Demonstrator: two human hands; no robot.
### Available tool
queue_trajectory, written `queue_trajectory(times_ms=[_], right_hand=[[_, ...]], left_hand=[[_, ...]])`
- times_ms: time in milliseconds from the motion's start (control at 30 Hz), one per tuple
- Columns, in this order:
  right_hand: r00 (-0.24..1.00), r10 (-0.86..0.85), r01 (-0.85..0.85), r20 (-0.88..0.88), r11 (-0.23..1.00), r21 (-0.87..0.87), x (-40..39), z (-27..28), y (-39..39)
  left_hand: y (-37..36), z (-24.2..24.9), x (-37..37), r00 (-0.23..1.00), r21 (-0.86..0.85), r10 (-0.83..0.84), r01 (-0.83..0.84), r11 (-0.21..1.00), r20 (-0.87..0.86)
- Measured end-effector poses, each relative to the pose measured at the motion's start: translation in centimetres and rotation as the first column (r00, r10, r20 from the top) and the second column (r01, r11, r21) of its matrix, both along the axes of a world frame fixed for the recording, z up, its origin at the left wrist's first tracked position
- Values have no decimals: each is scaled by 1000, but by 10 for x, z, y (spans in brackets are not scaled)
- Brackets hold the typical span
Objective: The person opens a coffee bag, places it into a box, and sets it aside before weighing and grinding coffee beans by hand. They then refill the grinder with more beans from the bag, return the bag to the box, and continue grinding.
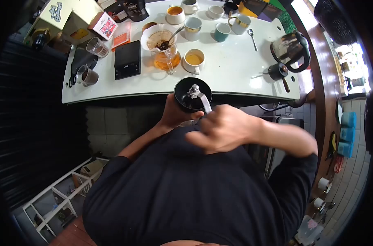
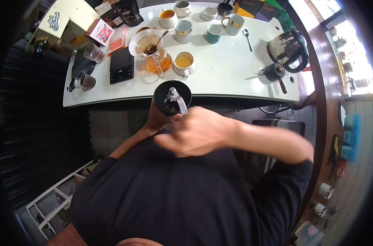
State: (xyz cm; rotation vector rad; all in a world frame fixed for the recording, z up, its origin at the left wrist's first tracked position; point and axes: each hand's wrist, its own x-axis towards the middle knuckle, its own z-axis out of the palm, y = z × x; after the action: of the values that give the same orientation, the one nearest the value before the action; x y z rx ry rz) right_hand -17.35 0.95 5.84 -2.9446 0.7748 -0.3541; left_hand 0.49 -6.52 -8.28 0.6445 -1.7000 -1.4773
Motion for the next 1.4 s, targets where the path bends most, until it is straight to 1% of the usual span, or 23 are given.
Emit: queue_trajectory(times_ms=[33, 67, 167, 200, 300, 367, 500, 533, 667, 700, 733, 767, 800, 833, 867, 900, 933, 1000, 1067, 1167, 1200, 1333, 1400], right_hand=[[997, 73, -72, 30, 996, -43, 14, -3, -11], [994, 106, -107, -22, 993, -51, 32, -6, -28], [993, 73, -72, -96, 997, 17, 61, 18, -87], [992, -45, 46, -116, 999, 3, 56, 11, -107], [956, -285, 282, 71, 958, 53, -6, -19, -147], [872, -454, 477, -184, 872, 112, -41, -33, -132], [887, -455, 461, -78, 859, 225, -69, -45, -53], [898, -434, 438, -70, 870, 225, -62, -37, -32], [999, 10, -7, -52, 998, 64, -3, -9, -10], [990, 119, -118, 77, 993, -13, 18, -6, -21], [989, 125, -121, 84, 991, -59, 39, -7, -33], [988, 100, -120, -114, 975, -186, 61, -15, -52], [998, 23, -30, -50, 989, -142, 71, -3, -76], [999, -44, 42, 6, 981, 187, 67, 13, -107], [986, -161, 164, -38, 982, 97, 63, -8, -134], [952, -279, 298, -130, 939, 173, 44, -6, -149], [956, -294, 292, 15, 954, 62, 9, -34, -162], [880, -473, 476, -50, 874, 102, -37, -45, -146], [857, -514, 514, -35, 850, 117, -65, -69, -108], [909, -416, 403, 35, 896, 185, -42, -53, -38], [969, -243, 235, 43, 963, 130, -28, -37, -29], [992, 59, -59, 116, 998, -3, 49, -5, -59], [1000, -12, 13, 17, 999, -48, 81, 1, -104]], left_hand=[[6, 26, -2, 967, 434, -78, -36, 900, 243], [12, 23, -2, 965, 427, -89, -26, 904, 248], [27, 2, -3, 796, -267, -50, 260, 928, 603], [18, 6, -7, 953, -544, 30, 145, 826, 300], [10, 8, 7, 990, -214, -109, 127, 969, 93], [12, 7, 11, 998, -89, -58, 61, 994, 28], [9, -1, 23, 997, 173, 73, -66, 983, -30], [4, 4, 21, 989, -90, 117, -125, 988, -89], [-4, 21, 10, 946, 69, -13, -10, 998, 325], [-8, 12, 0, 920, -109, 25, 19, 994, 392], [-3, 6, -5, 921, -116, 8, 40, 992, 390], [5, 1, -6, 959, -98, -16, 46, 994, 283], [14, -3, -4, 983, -76, -40, 54, 996, 178], [16, -4, -2, 995, -52, -63, 67, 996, 76], [2, 23, -3, 985, -279, -77, 118, 953, 153], [6, 29, 6, 967, -254, -38, 104, 962, 253], [4, 23, 11, 982, -308, -21, 80, 948, 190], [0, 11, 17, 995, -352, 26, 11, 936, 101], [-4, 6, 24, 990, -7, 107, -107, 994, 93], [-13, 1, 31, 952, 63, 131, -154, 986, 278], [-17, 0, 33, 948, 65, 143, -168, 984, 284], [-22, 6, 27, 893, 59, -152, 141, 988, 424], [-9, 13, 29, 926, -271, -125, 231, 935, 357]])
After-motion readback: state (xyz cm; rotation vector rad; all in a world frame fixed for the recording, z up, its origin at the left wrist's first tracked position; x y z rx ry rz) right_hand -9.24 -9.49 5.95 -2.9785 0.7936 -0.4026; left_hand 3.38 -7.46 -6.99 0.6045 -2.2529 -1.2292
